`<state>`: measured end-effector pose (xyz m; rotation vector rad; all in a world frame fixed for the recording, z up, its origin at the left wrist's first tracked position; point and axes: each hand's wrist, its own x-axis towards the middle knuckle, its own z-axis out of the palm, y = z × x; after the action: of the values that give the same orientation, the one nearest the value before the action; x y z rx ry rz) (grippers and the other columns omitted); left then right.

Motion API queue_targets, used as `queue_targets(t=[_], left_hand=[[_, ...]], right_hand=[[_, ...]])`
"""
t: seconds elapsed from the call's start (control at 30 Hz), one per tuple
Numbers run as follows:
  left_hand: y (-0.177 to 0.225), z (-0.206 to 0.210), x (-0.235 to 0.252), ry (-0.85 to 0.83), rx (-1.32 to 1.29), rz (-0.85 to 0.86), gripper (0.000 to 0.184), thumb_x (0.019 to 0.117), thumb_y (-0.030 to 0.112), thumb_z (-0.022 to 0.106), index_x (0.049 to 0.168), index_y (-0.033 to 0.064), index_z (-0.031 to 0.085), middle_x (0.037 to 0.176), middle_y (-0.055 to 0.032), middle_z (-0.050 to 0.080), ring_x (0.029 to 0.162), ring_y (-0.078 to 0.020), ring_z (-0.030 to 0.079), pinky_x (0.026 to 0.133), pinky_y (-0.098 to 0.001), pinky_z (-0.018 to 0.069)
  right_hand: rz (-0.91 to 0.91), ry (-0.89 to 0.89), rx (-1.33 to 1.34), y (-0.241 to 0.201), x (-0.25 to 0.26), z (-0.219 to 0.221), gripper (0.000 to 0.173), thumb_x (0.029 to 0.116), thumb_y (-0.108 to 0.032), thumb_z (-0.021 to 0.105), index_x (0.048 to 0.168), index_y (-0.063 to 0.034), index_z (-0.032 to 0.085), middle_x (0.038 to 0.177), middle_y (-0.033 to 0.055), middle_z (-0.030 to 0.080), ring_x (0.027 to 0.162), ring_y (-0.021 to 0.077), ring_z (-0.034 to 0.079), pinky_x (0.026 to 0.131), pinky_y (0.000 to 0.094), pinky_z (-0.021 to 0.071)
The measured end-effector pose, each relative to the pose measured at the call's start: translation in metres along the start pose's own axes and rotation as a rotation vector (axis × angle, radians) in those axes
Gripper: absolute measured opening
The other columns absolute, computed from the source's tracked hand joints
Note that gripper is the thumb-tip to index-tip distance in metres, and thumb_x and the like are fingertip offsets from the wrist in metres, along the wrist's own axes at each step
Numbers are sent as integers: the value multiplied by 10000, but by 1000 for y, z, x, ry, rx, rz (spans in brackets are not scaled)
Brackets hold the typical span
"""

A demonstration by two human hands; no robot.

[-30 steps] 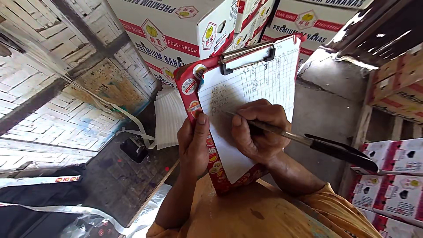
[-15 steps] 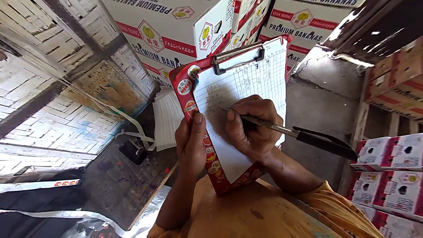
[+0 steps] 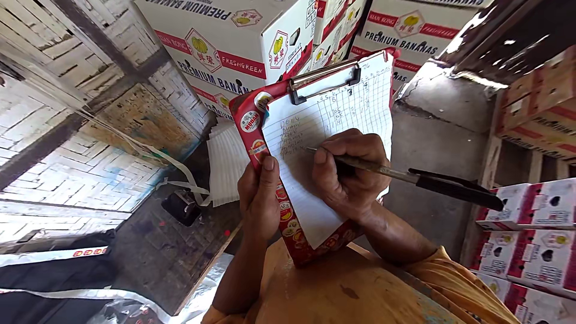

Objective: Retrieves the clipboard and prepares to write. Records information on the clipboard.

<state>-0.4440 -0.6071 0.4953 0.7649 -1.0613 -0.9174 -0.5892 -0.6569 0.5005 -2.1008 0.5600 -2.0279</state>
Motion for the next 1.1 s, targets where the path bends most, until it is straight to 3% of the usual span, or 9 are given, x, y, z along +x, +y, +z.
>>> queue_targets(t=[0.43,1.1], left_hand=[[-3,-1,5,10,5,3,202,1092,267,479,1068,217,673,923,100,702,864,7,681,762,-193,581],[-10,1,10,9,29,-8,218,1097,272,465,1066,239,677,944,112,714,887,10,688,789,-202,589]], right_hand=[[19,-53,11,6,1,1,77,952,-62,616,968,1,576,838,60,605,706,43,603,602,151,517],[41,10,-39,15,-1,0,88,940,-42,627,975,22,577,855,69,585,696,40,584,599,142,512]])
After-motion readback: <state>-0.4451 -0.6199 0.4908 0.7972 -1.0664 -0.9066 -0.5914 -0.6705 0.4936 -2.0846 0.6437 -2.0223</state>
